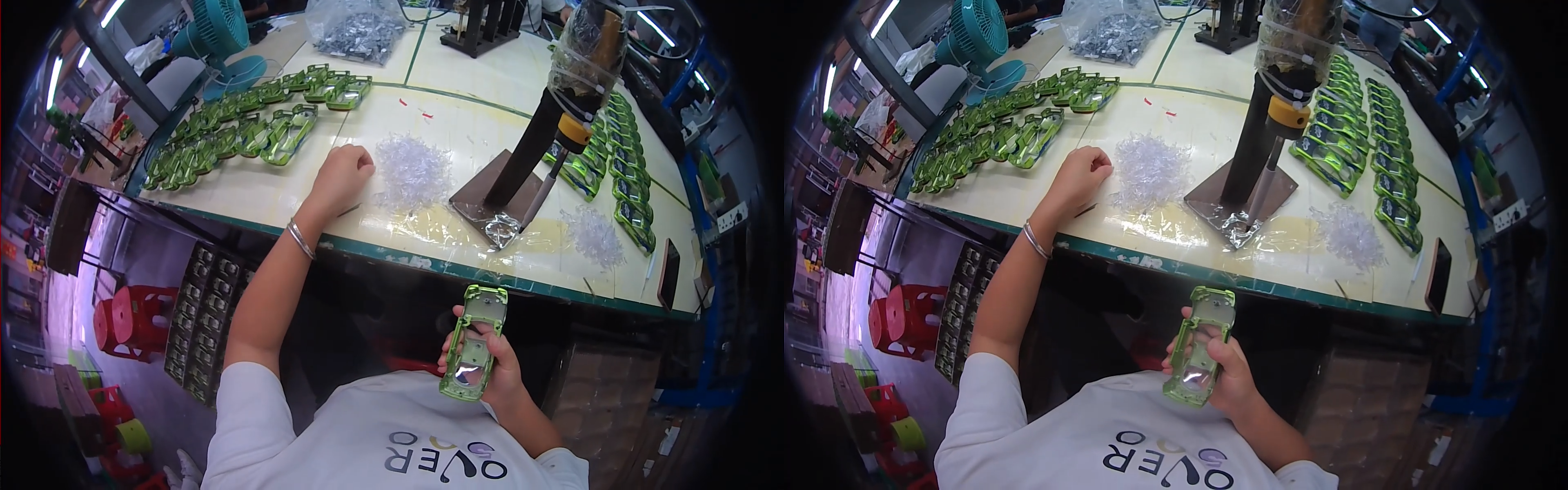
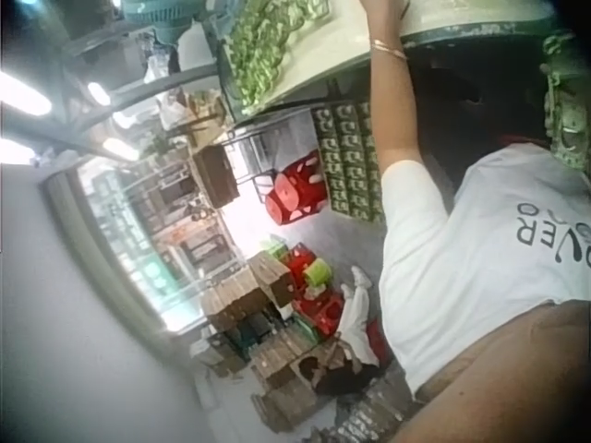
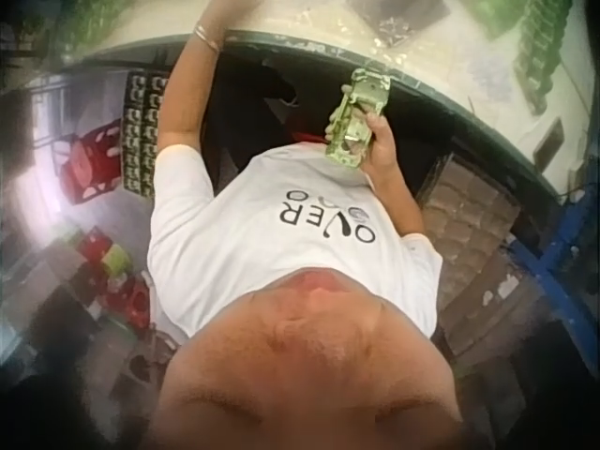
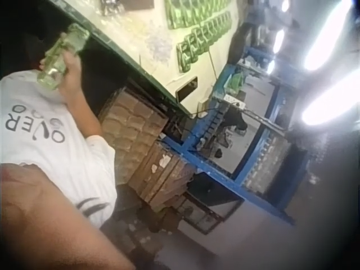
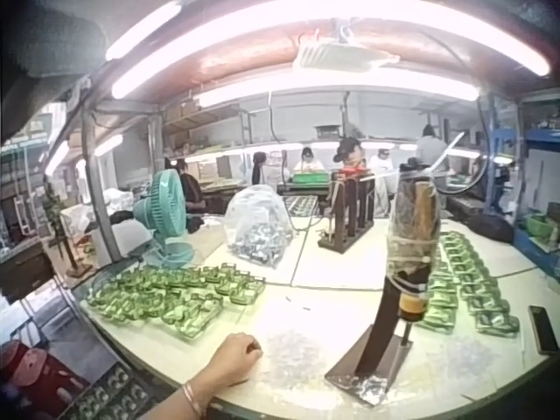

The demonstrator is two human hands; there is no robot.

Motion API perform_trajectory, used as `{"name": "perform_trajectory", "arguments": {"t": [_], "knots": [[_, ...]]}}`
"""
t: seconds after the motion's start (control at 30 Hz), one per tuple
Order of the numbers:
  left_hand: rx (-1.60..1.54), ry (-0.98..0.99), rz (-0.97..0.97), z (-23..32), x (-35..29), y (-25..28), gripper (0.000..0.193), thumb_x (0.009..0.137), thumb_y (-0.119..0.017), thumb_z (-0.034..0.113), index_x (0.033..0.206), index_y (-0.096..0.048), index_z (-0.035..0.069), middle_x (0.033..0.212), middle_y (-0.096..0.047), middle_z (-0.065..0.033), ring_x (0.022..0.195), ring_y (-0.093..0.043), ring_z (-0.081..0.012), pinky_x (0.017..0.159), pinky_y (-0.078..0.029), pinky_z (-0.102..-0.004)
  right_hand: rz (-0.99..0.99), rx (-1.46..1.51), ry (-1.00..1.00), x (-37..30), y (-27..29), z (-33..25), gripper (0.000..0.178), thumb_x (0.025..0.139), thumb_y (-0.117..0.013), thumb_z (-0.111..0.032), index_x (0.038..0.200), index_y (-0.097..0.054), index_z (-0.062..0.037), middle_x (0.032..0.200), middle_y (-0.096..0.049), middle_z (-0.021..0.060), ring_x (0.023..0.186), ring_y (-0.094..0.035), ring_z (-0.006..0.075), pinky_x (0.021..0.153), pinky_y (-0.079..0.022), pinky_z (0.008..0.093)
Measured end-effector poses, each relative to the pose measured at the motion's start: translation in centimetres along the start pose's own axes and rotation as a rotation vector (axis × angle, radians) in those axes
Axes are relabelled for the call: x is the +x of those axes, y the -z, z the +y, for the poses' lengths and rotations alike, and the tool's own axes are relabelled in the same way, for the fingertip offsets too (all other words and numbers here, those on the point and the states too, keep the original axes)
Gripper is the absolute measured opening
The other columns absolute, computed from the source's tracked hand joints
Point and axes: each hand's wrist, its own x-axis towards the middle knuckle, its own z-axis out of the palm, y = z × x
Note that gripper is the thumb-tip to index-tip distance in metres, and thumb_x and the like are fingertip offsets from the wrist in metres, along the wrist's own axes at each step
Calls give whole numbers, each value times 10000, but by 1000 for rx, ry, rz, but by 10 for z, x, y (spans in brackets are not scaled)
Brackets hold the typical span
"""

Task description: The person assembles toy car bodies by fitting transparent window inserts into the car shells by hand, pressing them against a mounted tool, and arranging the assembled car shells on the workbench.

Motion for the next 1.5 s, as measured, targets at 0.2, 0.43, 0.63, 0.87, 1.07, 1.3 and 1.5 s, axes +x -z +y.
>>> {"name": "perform_trajectory", "arguments": {"t": [0.2, 0.43, 0.63, 0.87, 1.07, 1.3, 1.5], "knots": [[238, -105, 23, 7, -11, 4, 94, 713, -544, 73, 723, -564, -18, 680, -544, -139, 675, -526, -265, 615, -427, -311, -1, -13, -33, 1, 6, 3, 673, 748, -546, -381, 1244, -282, -11, 893, -542, 176, 766, -588, 270, 683, -499, 376], [-779, 229, 71, 29, -42, 19, 91, 731, -565, 21, 808, -605, -6, 720, -553, -33, 638, -487, -92, 607, -401, -214, 16, -22, -57, -1, 5, -5, 723, 697, -620, -327, 1250, -277, -12, 895, -544, 176, 776, -588, 265, 692, -499, 360], [-1060, 194, -36, 75, -101, 17, 128, 724, -584, -39, 843, -618, -7, 721, -532, 2, 632, -463, -63, 591, -364, -160, 127, -306, -53, 4, 1, -21, 838, 554, -739, -246, 1238, -313, -16, 939, -542, 139, 804, -568, 192, 730, -469, 297], [-1049, 144, -119, 118, -138, 8, 144, 733, -559, -76, 859, -614, -30, 793, -587, -61, 683, -552, -87, 567, -428, -164, 260, -1098, 339, 2, -6, -26, 794, 548, -769, -154, 1218, -361, -30, 1073, -497, 129, 971, -506, 209, 835, -405, 301], [-1220, 42, -174, 136, -147, 0, 177, 730, -569, -70, 906, -592, -62, 777, -593, -114, 665, -569, -119, 568, -480, -204, 316, -1438, 514, -2, -11, -32, 778, 525, -761, -142, 1199, -386, -41, 1021, -512, 141, 906, -514, 291, 787, -413, 352], [-973, -92, -124, 148, -148, -7, 227, 700, -613, -35, 924, -588, -50, 743, -580, -125, 636, -552, -164, 546, -452, -226, 312, -1621, 663, -2, -8, -36, 767, 507, -765, -149, 1176, -410, -31, 1001, -517, 139, 890, -513, 280, 769, -408, 347], [-613, -356, -95, 148, -142, -7, 276, 634, -663, 4, 906, -623, 15, 704, -499, -58, 652, -461, -168, 566, -377, -249, 307, -1665, 785, 0, -7, -37, 740, 510, -762, -189, 1152, -434, -24, 958, -527, 130, 827, -514, 282, 725, -392, 362]]}}
